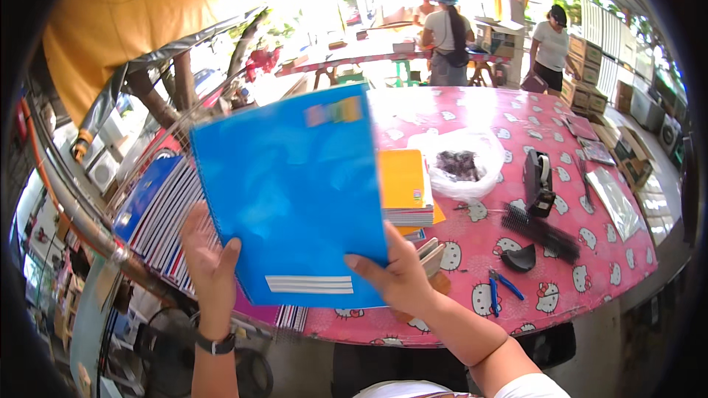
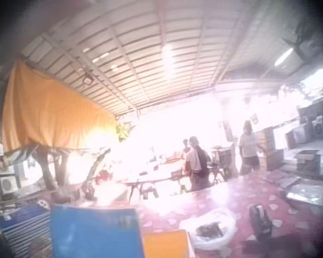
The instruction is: The person trims the spiral binding of notebooks using blue shears, then stacks them one at a time on a pile to the side.
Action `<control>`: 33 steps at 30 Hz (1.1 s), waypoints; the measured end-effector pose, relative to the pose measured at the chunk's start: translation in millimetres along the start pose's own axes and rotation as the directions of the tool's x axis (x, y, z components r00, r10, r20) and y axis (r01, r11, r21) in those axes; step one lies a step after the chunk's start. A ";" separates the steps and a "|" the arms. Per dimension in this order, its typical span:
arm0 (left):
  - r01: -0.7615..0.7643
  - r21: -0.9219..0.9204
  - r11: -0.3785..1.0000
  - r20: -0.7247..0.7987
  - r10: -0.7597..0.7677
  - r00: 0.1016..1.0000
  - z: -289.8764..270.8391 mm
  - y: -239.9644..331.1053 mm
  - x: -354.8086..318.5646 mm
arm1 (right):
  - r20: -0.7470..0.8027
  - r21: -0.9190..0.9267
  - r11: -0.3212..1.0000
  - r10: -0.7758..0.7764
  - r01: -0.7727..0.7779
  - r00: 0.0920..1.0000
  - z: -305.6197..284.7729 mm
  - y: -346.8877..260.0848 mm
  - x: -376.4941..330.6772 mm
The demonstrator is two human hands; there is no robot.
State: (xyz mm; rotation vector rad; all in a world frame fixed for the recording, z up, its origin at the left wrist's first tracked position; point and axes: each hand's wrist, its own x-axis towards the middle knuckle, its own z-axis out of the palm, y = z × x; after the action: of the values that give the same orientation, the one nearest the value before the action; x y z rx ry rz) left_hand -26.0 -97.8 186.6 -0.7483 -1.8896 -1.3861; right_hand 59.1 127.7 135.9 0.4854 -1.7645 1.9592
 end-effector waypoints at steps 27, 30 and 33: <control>-0.229 0.974 0.003 0.227 -0.139 0.964 -153.8 -201.0 135.6 | 0.045 -0.002 0.911 0.413 -0.413 0.910 -87.5 31.0 -84.4; -0.210 0.971 -0.109 0.220 0.085 0.972 -147.2 -208.1 125.4 | -0.171 -0.164 0.832 0.504 -0.529 0.846 -106.6 29.7 -108.3; -0.237 0.965 -0.108 0.236 -0.026 0.972 -131.9 -196.2 134.5 | -0.365 -0.467 0.724 0.365 -0.507 0.857 -133.6 49.4 -143.7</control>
State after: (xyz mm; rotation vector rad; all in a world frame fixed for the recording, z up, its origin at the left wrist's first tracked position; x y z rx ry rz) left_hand -235.8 -269.8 207.4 -0.1192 -2.2116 0.5946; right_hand 157.3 242.4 1.2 -0.4078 -2.2889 1.5538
